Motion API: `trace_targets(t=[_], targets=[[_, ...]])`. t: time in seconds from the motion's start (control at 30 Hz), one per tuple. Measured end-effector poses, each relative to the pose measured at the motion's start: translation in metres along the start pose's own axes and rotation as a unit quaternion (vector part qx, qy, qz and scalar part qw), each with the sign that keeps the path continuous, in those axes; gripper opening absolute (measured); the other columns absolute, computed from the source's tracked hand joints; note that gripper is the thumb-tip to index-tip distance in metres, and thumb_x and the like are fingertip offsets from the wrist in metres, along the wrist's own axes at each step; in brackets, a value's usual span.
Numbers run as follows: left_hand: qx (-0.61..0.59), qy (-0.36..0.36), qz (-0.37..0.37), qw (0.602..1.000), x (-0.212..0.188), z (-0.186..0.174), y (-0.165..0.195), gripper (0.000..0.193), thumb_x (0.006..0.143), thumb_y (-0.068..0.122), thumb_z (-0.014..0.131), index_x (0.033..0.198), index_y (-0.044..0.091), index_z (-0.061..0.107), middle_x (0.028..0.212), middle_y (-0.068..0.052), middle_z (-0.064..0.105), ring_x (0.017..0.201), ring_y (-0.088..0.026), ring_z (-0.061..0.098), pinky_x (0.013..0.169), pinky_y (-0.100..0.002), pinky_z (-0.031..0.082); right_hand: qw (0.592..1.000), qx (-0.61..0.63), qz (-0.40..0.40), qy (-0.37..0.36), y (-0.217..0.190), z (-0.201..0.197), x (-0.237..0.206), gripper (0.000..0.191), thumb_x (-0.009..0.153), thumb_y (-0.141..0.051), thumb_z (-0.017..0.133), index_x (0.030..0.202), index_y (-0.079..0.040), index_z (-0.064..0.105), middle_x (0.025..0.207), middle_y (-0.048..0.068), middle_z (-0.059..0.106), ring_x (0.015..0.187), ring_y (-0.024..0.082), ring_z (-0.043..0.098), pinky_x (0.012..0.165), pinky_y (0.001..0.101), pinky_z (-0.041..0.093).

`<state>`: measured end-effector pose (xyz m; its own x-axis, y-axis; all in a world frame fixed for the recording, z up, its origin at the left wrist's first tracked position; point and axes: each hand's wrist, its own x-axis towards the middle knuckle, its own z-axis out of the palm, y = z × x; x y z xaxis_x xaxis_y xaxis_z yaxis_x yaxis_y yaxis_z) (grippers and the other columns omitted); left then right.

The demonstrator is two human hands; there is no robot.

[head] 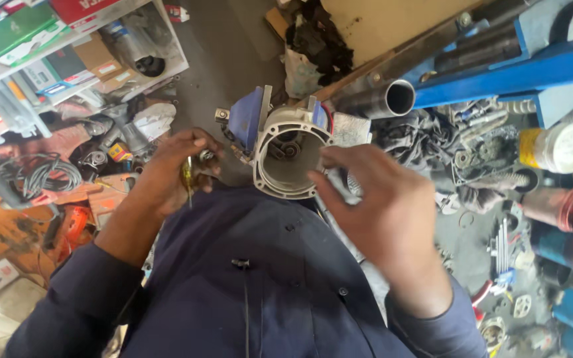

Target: The person works at a repair bench on a disassembled motor housing, prying at parts inside the housing by hand and with a screwdriver, then wipes small metal components and gears with a cloth one at a time and handles a socket wrench over the parts.

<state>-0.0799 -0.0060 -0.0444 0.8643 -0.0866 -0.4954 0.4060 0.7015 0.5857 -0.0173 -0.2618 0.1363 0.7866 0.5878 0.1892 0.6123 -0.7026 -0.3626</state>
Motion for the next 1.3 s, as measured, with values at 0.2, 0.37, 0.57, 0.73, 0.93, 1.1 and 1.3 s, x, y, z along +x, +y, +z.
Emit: trace_targets(t=[0.2,0.37,0.57,0.73,0.93,1.1,1.3], targets=[[-0.053,-0.111,-0.035,0.992,0.020,-0.001,0.023,0.037,0.100,0.029,0.052,0.122,0.001,0.059,0.119,-0.021,0.068,0.102,-0.030,0.071,0.078,-0.045,0.063,0.952,-0.240,0.011,-0.187,-0.045,0.039,0.037,0.005,0.083,-0.015,0.067,0.080,-0.012,0.069,0.076,0.007,0.071,0.062,0.026,0.072,0.049,0.0395,0.054],[-0.110,-0.221,-0.050,0.968,0.006,-0.015,0.047,0.047,0.099,0.023,0.055,0.138,-0.002,0.052,0.136,-0.027,0.061,0.117,-0.037,0.066,0.090,-0.051,0.061,0.923,-0.276,0.059,-0.262,-0.050,0.060,0.062,0.005,0.076,-0.012,0.067,0.078,-0.014,0.072,0.076,0.007,0.073,0.066,0.027,0.075,0.049,0.0404,0.056],[-0.086,-0.359,-0.046,0.928,-0.019,-0.038,0.075,0.059,0.092,-0.004,0.062,0.146,0.001,0.041,0.157,-0.023,0.045,0.144,-0.038,0.053,0.118,-0.058,0.050,0.902,-0.307,0.059,-0.298,-0.064,0.066,0.074,0.005,0.075,-0.013,0.067,0.072,-0.014,0.071,0.072,0.009,0.072,0.064,0.028,0.073,0.049,0.0400,0.055],[-0.053,-0.383,-0.059,0.921,-0.030,-0.054,0.091,0.052,0.098,-0.001,0.059,0.147,0.002,0.040,0.161,-0.021,0.043,0.150,-0.038,0.049,0.121,-0.056,0.049,0.878,-0.330,0.041,-0.344,-0.075,0.064,0.087,0.004,0.079,-0.013,0.068,0.077,-0.013,0.071,0.072,0.009,0.072,0.064,0.029,0.072,0.049,0.0407,0.055],[-0.075,-0.304,-0.145,0.939,-0.024,-0.059,0.094,0.055,0.094,0.001,0.063,0.145,0.004,0.043,0.154,-0.022,0.049,0.142,-0.036,0.052,0.115,-0.051,0.047,0.975,-0.048,0.165,-0.139,-0.121,0.019,0.079,0.012,0.095,-0.011,0.066,0.104,-0.003,0.068,0.095,0.017,0.073,0.077,0.038,0.070,0.063,0.0450,0.052],[-0.126,-0.183,-0.285,0.932,-0.016,-0.060,0.074,0.037,0.099,0.025,0.058,0.129,0.003,0.054,0.141,-0.021,0.061,0.124,-0.031,0.063,0.099,-0.046,0.054,0.952,0.221,0.191,-0.086,-0.165,0.056,0.055,0.025,0.094,-0.001,0.061,0.118,-0.003,0.063,0.112,0.016,0.065,0.109,0.033,0.067,0.093,0.0416,0.053],[-0.159,-0.104,-0.339,0.922,-0.009,-0.061,0.042,0.035,0.104,0.038,0.057,0.109,0.004,0.062,0.107,-0.013,0.067,0.097,-0.024,0.066,0.083,-0.038,0.056,0.971,0.177,0.159,-0.032,-0.153,0.095,0.021,0.032,0.087,-0.004,0.068,0.120,-0.002,0.067,0.120,0.014,0.065,0.116,0.035,0.065,0.101,0.0415,0.052]])
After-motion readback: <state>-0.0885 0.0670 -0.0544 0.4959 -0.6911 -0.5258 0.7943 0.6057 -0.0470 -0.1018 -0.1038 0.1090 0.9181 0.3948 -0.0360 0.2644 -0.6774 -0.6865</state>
